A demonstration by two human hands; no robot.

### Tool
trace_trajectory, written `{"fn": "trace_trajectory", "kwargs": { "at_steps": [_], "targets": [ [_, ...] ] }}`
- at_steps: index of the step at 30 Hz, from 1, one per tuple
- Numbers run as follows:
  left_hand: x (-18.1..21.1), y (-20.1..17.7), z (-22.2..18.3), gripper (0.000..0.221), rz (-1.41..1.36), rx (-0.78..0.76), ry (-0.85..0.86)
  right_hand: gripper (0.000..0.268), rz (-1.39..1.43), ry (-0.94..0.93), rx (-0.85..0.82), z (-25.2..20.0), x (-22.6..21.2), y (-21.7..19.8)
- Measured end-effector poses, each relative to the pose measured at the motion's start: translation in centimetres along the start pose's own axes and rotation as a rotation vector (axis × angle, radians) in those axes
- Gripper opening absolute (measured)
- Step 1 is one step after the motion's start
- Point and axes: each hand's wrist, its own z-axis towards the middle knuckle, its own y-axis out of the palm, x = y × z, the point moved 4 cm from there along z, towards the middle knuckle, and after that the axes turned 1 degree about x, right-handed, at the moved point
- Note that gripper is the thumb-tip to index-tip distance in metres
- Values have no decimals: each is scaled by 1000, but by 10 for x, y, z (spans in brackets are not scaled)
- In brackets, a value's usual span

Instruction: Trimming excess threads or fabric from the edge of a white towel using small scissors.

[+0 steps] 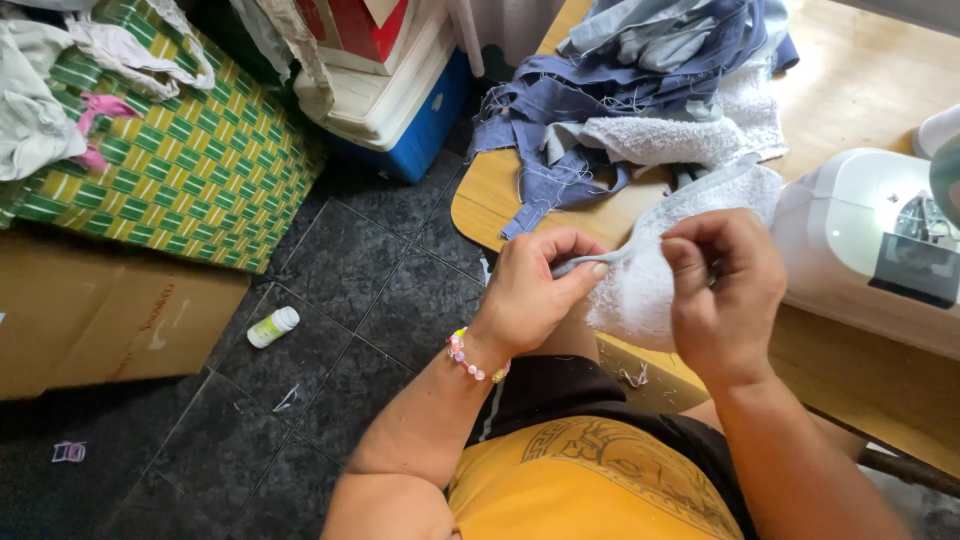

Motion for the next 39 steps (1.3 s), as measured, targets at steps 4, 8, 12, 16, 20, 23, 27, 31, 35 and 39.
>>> {"fn": "trace_trajectory", "kwargs": {
  "at_steps": [4, 8, 12, 16, 20, 23, 27, 31, 35, 39],
  "targets": [
    [2, 5, 0, 10, 96, 27, 25, 8, 28, 151, -43, 2, -22, -7],
    [10, 10, -6, 11, 88, 52, 46, 43, 78, 340, -264, -1, -35, 4],
    [14, 12, -9, 16, -3, 60, 28, 28, 33, 257, -141, -5, -25, 6],
    [8, 19, -13, 14, -21, 72, 40, 27, 141, 264, -91, -11, -9, 12],
    [20, 23, -22, 13, -12, 97, 63, 32, 156, 204, -22, -12, -1, 13],
    [29, 22, -28, 15, 17, 109, 58, 41, -137, -9, 32, -14, 3, 11],
    [27, 25, -28, 13, 34, 144, 121, 40, -609, -219, 87, -23, 18, 21],
    [31, 26, -35, 11, 5, 147, 131, 38, -784, -219, 62, -21, 33, 23],
    [26, 25, -19, 11, -24, 109, 194, 32, -737, -48, -35, 7, 41, 12],
    [12, 6, -21, 15, 84, 145, 207, 32, -360, -43, -80, 15, 6, -2]
  ]
}}
